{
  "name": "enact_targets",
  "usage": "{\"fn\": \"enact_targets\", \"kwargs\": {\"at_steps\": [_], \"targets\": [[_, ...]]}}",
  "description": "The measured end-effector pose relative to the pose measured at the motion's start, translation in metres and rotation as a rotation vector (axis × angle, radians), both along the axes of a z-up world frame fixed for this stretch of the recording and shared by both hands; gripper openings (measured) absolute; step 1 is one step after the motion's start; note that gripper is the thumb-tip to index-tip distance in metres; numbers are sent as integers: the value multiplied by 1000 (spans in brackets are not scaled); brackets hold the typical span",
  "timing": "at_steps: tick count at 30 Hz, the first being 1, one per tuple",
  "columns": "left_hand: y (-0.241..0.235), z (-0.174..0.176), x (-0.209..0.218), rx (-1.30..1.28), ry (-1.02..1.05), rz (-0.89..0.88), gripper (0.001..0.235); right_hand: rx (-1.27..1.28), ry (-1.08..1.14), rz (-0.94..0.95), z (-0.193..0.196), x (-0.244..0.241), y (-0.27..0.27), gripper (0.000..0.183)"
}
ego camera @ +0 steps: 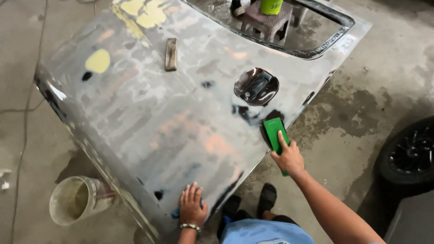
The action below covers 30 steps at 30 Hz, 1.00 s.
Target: The person sands the surface of a car door using a green sanding block and a blue cloth. They work on various sections of the door, including the edges and around the fuel cap area, while another person works on a different part of the door in the background.
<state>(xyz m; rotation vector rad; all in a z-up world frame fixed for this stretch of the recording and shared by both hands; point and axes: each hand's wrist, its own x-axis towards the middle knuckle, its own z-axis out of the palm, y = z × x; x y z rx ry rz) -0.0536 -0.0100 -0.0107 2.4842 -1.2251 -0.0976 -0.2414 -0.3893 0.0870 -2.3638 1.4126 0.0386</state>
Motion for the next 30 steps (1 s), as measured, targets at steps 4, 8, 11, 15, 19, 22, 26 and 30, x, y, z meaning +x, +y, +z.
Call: {"fn": "enact_targets", "kwargs": {"at_steps": [4, 8, 11, 15, 19, 22, 26, 30], "targets": [[-6, -8, 2, -3, -29, 22, 50, 1, -13, 20, 1, 0, -3, 96], [3, 0, -8, -47, -76, 13, 53, 164, 54, 213, -1, -17, 81, 94], [-10, -1, 2, -101, -94, 12, 54, 154, -18, 397, -11, -24, 117, 96], [0, -3, 2, -130, -97, 2, 51, 174, 161, 356, 21, -13, 119, 93], [1, -5, 0, -172, -100, 5, 50, 157, 23, 34, 7, -8, 86, 93], [2, -2, 2, -185, -86, 1, 50, 123, 34, -77, 2, -4, 95, 97], [25, 44, -9, -145, -88, 115, 62, 42, 22, 66, -10, -5, 168, 99], [49, 58, -12, -170, -26, 344, 83, 146, 10, 206, -21, -9, 247, 105]]}}
